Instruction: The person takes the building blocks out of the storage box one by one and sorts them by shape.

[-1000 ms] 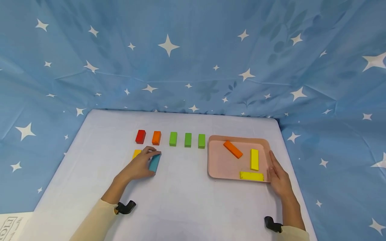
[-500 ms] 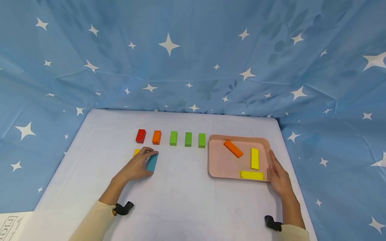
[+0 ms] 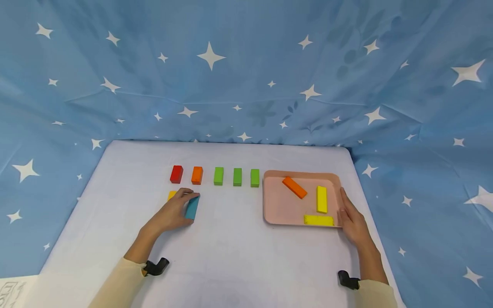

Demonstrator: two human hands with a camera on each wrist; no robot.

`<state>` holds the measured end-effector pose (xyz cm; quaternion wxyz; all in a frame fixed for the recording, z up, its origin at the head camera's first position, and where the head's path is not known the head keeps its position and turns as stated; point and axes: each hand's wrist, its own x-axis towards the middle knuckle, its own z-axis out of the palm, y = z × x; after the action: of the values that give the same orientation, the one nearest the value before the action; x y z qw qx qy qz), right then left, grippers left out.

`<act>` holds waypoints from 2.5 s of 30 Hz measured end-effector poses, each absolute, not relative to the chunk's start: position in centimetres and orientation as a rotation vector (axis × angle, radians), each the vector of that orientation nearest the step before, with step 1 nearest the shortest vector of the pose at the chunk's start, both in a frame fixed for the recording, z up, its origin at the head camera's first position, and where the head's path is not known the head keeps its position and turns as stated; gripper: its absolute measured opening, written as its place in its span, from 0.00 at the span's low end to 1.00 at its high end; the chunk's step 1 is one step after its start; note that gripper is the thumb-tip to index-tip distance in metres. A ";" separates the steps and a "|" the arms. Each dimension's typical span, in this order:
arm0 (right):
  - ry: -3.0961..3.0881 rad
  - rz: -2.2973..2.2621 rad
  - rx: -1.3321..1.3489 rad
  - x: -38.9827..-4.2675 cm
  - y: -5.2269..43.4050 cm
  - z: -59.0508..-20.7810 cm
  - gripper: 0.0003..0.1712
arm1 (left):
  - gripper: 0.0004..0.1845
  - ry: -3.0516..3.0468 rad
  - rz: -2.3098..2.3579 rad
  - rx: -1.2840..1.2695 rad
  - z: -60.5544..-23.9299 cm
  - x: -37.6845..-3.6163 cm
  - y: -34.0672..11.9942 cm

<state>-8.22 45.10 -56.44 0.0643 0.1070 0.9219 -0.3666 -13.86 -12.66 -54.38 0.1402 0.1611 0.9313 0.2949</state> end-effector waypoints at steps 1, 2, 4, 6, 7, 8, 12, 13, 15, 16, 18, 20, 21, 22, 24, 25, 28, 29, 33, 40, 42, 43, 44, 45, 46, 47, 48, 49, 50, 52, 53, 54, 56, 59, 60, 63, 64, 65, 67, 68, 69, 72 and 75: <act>2.788 -1.101 0.298 -8.3 45.2 -56.4 0.34 | 0.43 2.688 0.845 0.465 -54.3 -13.9 -12.7; 2.792 -1.092 0.272 -8.3 45.3 -56.3 0.35 | 0.44 2.684 0.838 0.464 -54.3 -13.9 -12.8; 2.812 -1.061 0.221 -8.5 45.5 -56.2 0.35 | 0.45 2.673 0.833 0.470 -54.1 -13.9 -12.8; 2.829 -1.034 0.170 -8.5 45.8 -56.0 0.35 | 0.46 2.662 0.827 0.477 -53.8 -13.9 -12.9; 2.840 -1.020 0.144 -8.5 46.0 -55.9 0.35 | 0.46 2.661 0.825 0.488 -53.7 -14.0 -13.0; 2.849 -1.010 0.117 -8.5 46.1 -55.8 0.35 | 0.46 2.657 0.828 0.492 -53.4 -14.0 -13.0; 2.902 -0.990 -0.018 -8.6 46.7 -55.7 0.35 | 0.46 2.672 0.834 0.505 -52.5 -14.0 -13.1; 2.920 -0.980 -0.055 -8.6 46.8 -55.7 0.36 | 0.46 2.684 0.837 0.518 -52.3 -14.0 -13.0; 2.952 -0.957 -0.114 -8.6 46.9 -55.7 0.36 | 0.45 2.710 0.843 0.548 -51.9 -14.1 -12.9; 2.964 -0.938 -0.135 -8.6 47.0 -55.7 0.36 | 0.44 2.723 0.848 0.575 -51.7 -14.2 -12.8; 2.982 -0.899 -0.160 -8.5 47.0 -55.6 0.36 | 0.43 2.743 0.862 0.636 -51.2 -14.5 -12.4; 2.991 -0.866 -0.167 -8.4 47.1 -55.6 0.36 | 0.42 2.748 0.868 0.686 -50.6 -14.9 -11.6; 2.994 -0.848 -0.167 -8.3 47.1 -55.5 0.36 | 0.41 2.740 0.870 0.711 -50.3 -15.2 -11.1; 2.994 -0.839 -0.165 -8.3 47.1 -55.5 0.36 | 0.41 2.734 0.867 0.741 -50.0 -15.5 -10.4; 2.998 -0.817 -0.154 -8.2 47.2 -55.3 0.36 | 0.40 2.708 0.860 0.809 -49.6 -16.1 -8.7; 2.997 -0.807 -0.148 -8.2 47.3 -55.1 0.36 | 0.39 2.689 0.853 0.848 -49.3 -16.5 -7.7; 2.986 -0.783 -0.141 -8.2 47.3 -54.8 0.37 | 0.38 2.610 0.814 0.996 -48.6 -17.5 -4.2; 2.984 -0.776 -0.143 -8.3 47.2 -54.8 0.37 | 0.37 2.582 0.792 1.043 -48.4 -17.8 -2.9; 2.982 -0.756 -0.164 -8.4 47.1 -54.7 0.38 | 0.35 2.474 0.671 1.210 -47.9 -19.0 2.8; 2.978 -0.737 -0.147 -8.4 46.8 -55.0 0.38 | 0.34 2.399 0.496 1.265 -48.9 -20.4 11.9; 2.976 -0.741 -0.140 -8.4 46.8 -55.1 0.38 | 0.34 2.409 0.444 1.268 -49.5 -20.5 13.8; 2.975 -0.741 -0.138 -8.4 46.8 -55.1 0.38 | 0.34 2.411 0.425 1.274 -49.7 -20.5 14.7; 2.976 -0.731 -0.134 -8.4 46.9 -55.2 0.38 | 0.34 2.413 0.400 1.297 -49.9 -20.5 15.5; 2.975 -0.718 -0.131 -8.4 46.9 -55.2 0.38 | 0.34 2.415 0.376 1.316 -50.1 -20.5 16.3; 2.979 -0.708 -0.128 -8.4 47.0 -55.3 0.38 | 0.34 2.417 0.344 1.346 -50.2 -20.4 17.1; 2.981 -0.702 -0.124 -8.5 47.0 -55.3 0.38 | 0.34 2.414 0.310 1.370 -50.2 -20.3 17.9; 2.984 -0.701 -0.121 -8.5 47.0 -55.2 0.38 | 0.34 2.412 0.282 1.390 -50.3 -20.3 18.7; 2.979 -0.700 -0.115 -8.5 47.0 -55.2 0.38 | 0.34 2.408 0.255 1.408 -50.2 -20.2 19.5; 2.977 -0.701 -0.110 -8.5 47.1 -55.1 0.38 | 0.34 2.403 0.224 1.423 -50.2 -20.0 20.3; 2.974 -0.706 -0.101 -8.6 47.1 -55.0 0.38 | 0.33 2.391 0.185 1.421 -50.3 -19.9 21.7; 2.967 -0.709 -0.097 -8.6 47.1 -54.9 0.38 | 0.33 2.387 0.170 1.410 -50.3 -19.8 22.4; 2.965 -0.713 -0.098 -8.6 47.1 -54.9 0.38 | 0.33 2.381 0.163 1.399 -50.4 -19.8 22.9; 2.967 -0.711 -0.104 -8.6 47.1 -54.9 0.38 | 0.33 2.374 0.159 1.367 -50.8 -19.8 24.0; 2.972 -0.721 -0.121 -8.6 47.2 -54.9 0.38 | 0.34 2.372 0.171 1.342 -51.4 -19.8 24.9; 2.977 -0.725 -0.129 -8.6 47.1 -55.0 0.38 | 0.34 2.371 0.178 1.333 -51.6 -19.9 25.2; 2.986 -0.748 -0.147 -8.6 47.2 -55.1 0.37 | 0.34 2.375 0.191 1.325 -52.3 -19.9 25.5; 2.986 -0.747 -0.145 -8.6 47.2 -55.2 0.37 | 0.34 2.376 0.196 1.315 -52.4 -19.9 25.6; 2.984 -0.743 -0.143 -8.6 47.3 -55.2 0.37 | 0.34 2.377 0.200 1.308 -52.6 -19.9 25.8; 2.984 -0.750 -0.140 -8.6 47.2 -55.3 0.37 | 0.34 2.382 0.203 1.305 -52.8 -19.9 25.9; 2.986 -0.748 -0.139 -8.6 47.2 -55.3 0.37 | 0.34 2.386 0.207 1.303 -52.9 -19.9 26.0; 2.991 -0.747 -0.139 -8.6 47.2 -55.3 0.37 | 0.34 2.389 0.217 1.290 -52.9 -19.9 26.1; 2.994 -0.748 -0.136 -8.7 47.1 -55.1 0.37 | 0.33 2.407 0.246 1.254 -53.0 -19.9 26.4; 2.988 -0.754 -0.134 -8.8 47.0 -55.0 0.37 | 0.33 2.420 0.286 1.211 -53.2 -19.9 26.6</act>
<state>-8.82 47.03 -55.05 0.0285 -0.0433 0.9683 -0.2444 -19.91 26.58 -53.21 0.2087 0.4354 0.8696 0.1028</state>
